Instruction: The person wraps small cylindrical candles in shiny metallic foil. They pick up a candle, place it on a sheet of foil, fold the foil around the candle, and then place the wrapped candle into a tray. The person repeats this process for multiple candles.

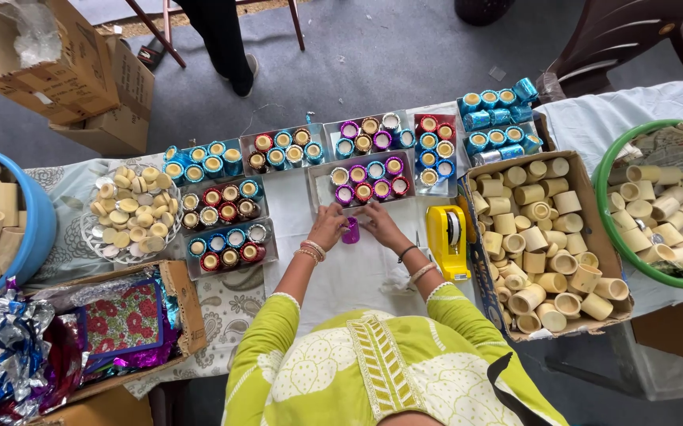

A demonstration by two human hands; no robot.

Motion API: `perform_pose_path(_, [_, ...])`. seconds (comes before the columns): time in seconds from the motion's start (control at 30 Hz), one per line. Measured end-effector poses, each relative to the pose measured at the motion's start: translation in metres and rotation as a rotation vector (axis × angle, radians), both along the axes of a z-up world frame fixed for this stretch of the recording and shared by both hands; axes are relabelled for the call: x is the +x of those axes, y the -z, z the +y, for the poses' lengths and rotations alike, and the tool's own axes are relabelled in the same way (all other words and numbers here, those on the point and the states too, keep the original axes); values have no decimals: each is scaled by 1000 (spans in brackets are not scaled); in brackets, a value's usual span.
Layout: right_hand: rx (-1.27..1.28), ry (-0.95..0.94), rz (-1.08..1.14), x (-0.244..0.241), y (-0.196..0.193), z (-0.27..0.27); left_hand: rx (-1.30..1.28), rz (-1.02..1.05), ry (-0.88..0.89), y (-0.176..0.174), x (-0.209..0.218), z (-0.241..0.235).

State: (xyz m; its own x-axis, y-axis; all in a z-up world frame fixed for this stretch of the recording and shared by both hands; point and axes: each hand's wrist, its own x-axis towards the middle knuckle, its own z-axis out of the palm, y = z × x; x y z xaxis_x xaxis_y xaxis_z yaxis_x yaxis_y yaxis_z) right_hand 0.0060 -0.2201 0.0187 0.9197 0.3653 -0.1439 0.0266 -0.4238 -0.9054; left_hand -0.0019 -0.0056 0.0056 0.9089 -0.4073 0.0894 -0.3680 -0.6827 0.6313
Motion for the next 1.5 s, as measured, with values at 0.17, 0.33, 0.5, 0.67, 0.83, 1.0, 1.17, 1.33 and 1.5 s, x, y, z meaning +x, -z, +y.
perform_pose_path(0.17, [244,-3,70,-11,26,-17,-202,110,-108,25,-7,7])
perform_pose_path(0.33, [351,-30,374,-46,-43,4,-351,269,-195,11,-23,6])
perform_pose_path(0.5, [541,-77,324,-72,-50,8,-414,326,-185,7,-40,5])
perform_pose_path(0.67, [564,-24,368,-84,-55,8,-524,393,-148,-6,-48,8])
perform_pose_path(0.83, [615,92,410,-96,-70,6,-798,570,-103,-34,-66,22])
perform_pose_path(1.0, [564,121,354,-110,-84,8,-796,430,-37,-67,-81,20])
perform_pose_path(1.17, [548,145,316,-116,-91,15,-744,252,-87,-102,-92,7])
perform_pose_path(1.33, [569,167,292,-119,-100,25,-715,91,-147,-108,-97,4])
perform_pose_path(1.5, [571,163,258,-122,-105,34,-741,42,-186,-103,-97,8])
